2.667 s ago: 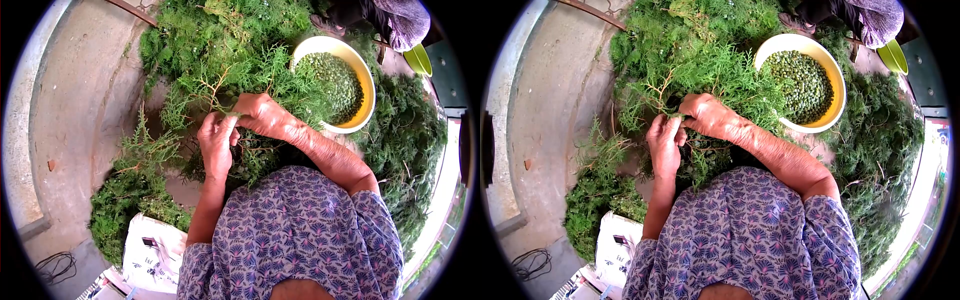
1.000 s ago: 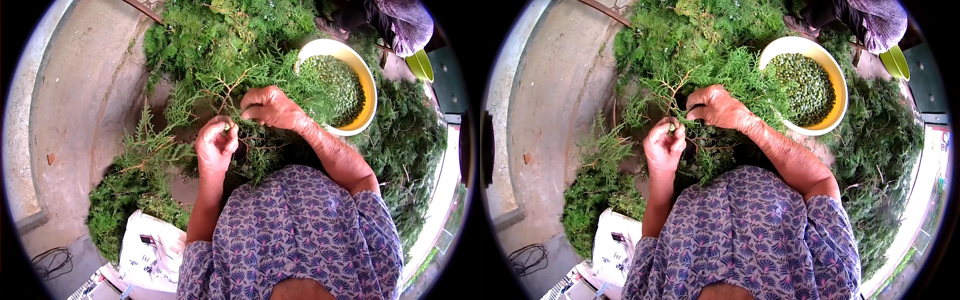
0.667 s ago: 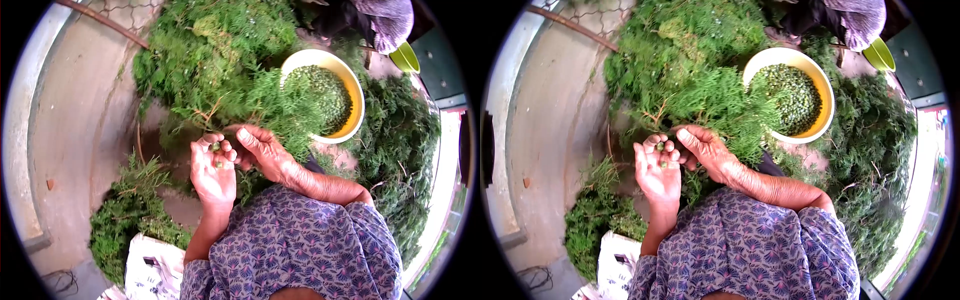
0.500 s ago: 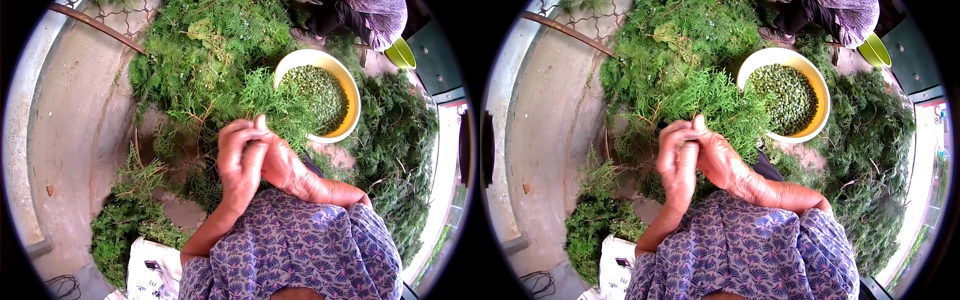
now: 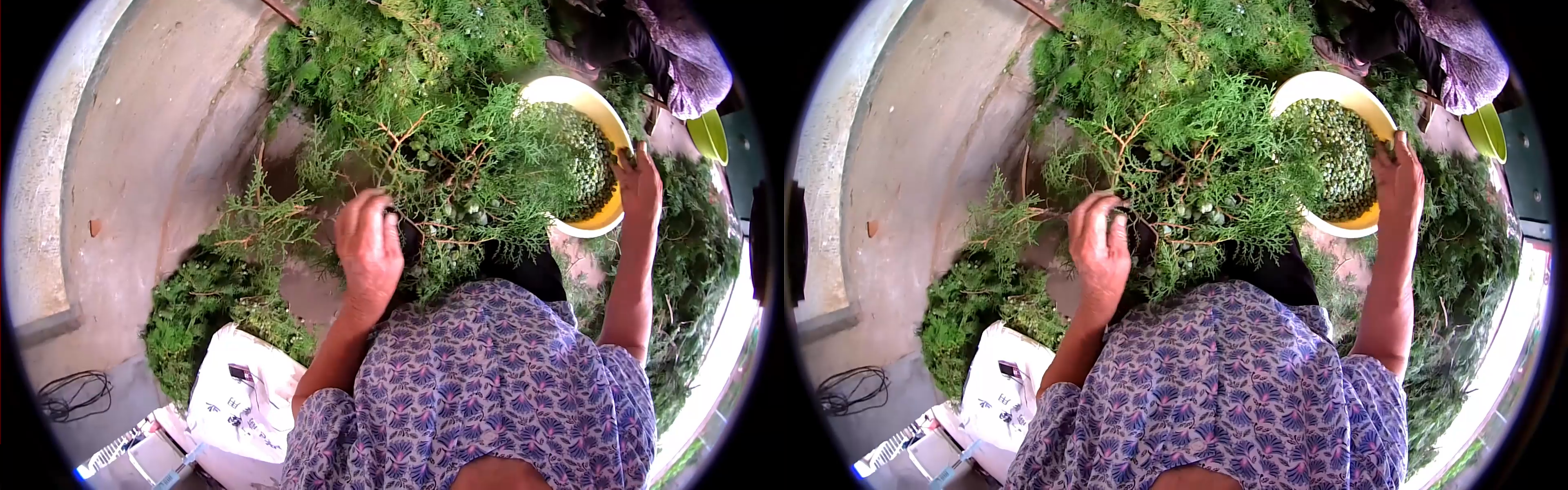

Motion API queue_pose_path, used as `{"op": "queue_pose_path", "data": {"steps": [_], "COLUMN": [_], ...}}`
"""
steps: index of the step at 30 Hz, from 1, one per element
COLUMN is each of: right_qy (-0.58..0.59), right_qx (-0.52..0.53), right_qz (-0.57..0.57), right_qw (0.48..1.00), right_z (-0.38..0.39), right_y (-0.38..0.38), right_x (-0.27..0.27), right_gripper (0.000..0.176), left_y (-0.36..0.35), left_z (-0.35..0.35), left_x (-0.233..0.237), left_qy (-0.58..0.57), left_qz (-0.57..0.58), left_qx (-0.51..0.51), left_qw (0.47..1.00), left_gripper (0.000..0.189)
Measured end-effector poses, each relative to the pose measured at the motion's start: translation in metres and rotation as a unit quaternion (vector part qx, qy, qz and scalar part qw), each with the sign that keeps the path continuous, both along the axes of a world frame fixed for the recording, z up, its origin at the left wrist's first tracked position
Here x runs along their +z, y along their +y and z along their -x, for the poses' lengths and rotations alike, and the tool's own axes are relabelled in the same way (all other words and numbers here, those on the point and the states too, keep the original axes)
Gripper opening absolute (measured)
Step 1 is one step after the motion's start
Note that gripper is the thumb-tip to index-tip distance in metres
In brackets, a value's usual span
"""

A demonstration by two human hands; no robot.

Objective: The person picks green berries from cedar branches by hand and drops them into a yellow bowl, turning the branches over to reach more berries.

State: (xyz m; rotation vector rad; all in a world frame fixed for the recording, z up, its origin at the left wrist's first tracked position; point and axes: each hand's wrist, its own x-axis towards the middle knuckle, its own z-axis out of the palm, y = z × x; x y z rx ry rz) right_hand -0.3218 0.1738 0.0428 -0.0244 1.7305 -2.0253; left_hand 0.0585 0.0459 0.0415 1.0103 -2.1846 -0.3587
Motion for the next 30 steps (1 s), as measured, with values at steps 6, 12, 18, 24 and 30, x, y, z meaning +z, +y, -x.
{"op": "queue_pose_path", "data": {"steps": [6, 12, 18, 24, 30], "right_qy": [0.379, 0.166, 0.149, 0.164, 0.185], "right_qx": [0.105, 0.095, 0.122, 0.096, 0.148], "right_qz": [-0.283, -0.12, -0.127, -0.042, -0.044], "right_qw": [0.875, 0.974, 0.973, 0.981, 0.971], "right_z": [0.015, -0.049, -0.062, -0.053, -0.074], "right_y": [0.02, -0.009, -0.017, -0.016, -0.04], "right_x": [-0.043, -0.028, -0.022, -0.009, 0.006], "right_gripper": [0.033, 0.031, 0.029, 0.032, 0.027], "left_y": [-0.021, -0.036, -0.051, -0.057, -0.14], "left_z": [-0.006, -0.006, -0.006, -0.005, -0.092], "left_x": [-0.01, -0.022, -0.018, 0.015, -0.023], "left_qy": [-0.115, -0.156, -0.177, 0.027, 0.593], "left_qz": [-0.021, 0.083, 0.003, -0.21, -0.723], "left_qx": [-0.003, -0.126, -0.14, -0.077, -0.251], "left_qw": [0.993, 0.976, 0.974, 0.974, 0.25], "left_gripper": [0.058, 0.048, 0.044, 0.063, 0.061]}}
